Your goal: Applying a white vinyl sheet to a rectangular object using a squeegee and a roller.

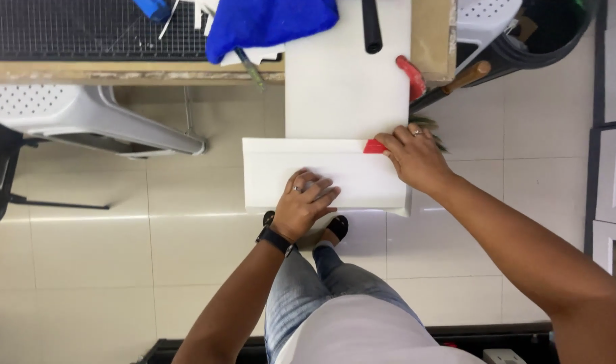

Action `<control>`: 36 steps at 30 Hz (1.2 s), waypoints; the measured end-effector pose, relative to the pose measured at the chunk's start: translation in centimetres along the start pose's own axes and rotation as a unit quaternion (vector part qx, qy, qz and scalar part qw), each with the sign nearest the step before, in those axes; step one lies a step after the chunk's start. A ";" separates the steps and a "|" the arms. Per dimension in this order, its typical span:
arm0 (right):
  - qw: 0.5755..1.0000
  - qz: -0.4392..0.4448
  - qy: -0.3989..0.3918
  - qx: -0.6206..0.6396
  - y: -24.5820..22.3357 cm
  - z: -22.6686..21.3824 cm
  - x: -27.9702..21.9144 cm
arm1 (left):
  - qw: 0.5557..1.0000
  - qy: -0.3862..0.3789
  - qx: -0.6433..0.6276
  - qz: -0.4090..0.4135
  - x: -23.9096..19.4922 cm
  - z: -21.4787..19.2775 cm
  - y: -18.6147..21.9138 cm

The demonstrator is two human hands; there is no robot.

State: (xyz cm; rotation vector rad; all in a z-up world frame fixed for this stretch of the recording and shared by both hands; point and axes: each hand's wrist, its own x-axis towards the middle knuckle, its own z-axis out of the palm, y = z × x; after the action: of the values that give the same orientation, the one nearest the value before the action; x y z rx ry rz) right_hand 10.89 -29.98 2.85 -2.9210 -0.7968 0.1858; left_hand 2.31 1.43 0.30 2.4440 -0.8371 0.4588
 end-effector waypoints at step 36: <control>0.975 -0.090 0.204 0.009 -9.7 -0.7 4.3 | 0.855 -0.040 -0.178 -0.485 -0.1 -4.3 2.2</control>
State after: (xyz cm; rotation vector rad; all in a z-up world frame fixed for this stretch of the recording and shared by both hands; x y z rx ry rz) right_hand 9.80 -19.55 4.51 -2.7046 -0.9646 -0.4063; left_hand 0.20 2.39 4.58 2.1788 0.3278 -0.1740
